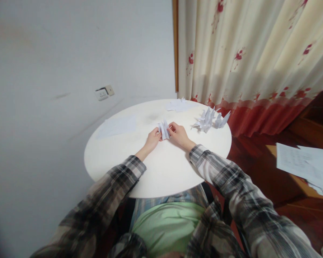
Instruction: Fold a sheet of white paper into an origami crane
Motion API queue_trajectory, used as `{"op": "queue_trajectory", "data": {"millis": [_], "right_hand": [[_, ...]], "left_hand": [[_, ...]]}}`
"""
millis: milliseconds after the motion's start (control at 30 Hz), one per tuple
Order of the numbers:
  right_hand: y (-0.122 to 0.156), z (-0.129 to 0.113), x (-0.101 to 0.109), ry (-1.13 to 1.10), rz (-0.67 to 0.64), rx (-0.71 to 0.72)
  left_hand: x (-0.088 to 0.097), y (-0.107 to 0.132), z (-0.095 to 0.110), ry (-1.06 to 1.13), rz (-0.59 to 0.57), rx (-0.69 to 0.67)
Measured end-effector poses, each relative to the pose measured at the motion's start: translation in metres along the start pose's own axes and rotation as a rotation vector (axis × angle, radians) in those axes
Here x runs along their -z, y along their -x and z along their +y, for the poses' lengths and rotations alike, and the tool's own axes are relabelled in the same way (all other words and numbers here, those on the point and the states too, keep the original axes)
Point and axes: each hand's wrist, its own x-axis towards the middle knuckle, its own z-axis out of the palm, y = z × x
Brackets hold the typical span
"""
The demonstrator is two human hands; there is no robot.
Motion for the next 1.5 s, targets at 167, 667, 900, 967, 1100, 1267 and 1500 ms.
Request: {"op": "queue_trajectory", "data": {"millis": [167,667,900,967,1100,1267,1500], "right_hand": [[0.0005,-0.0022,0.0012,0.001,-0.005,0.0],[0.0008,-0.0042,0.0016,0.018,-0.012,0.009],[0.0016,-0.0073,0.0025,0.026,-0.031,0.006],[0.0019,-0.0079,0.0025,0.022,-0.035,0.006],[0.0024,-0.0078,0.0024,0.014,-0.039,-0.001],[0.002,-0.0052,0.0017,-0.015,-0.042,-0.014],[0.0016,-0.0039,0.0019,-0.01,-0.019,-0.04]], "left_hand": [[0.0,0.0006,0.0002,0.001,-0.002,-0.001],[0.0003,0.0016,0.0014,-0.008,-0.007,-0.003],[0.0005,-0.0006,-0.0018,-0.052,-0.013,-0.033],[0.0007,-0.0005,-0.002,-0.052,-0.013,-0.038],[0.0009,-0.0001,-0.0018,-0.04,-0.014,-0.043],[0.0008,0.0001,-0.0023,-0.041,-0.017,-0.044],[0.0007,0.0009,-0.0019,-0.037,-0.021,-0.047]]}}
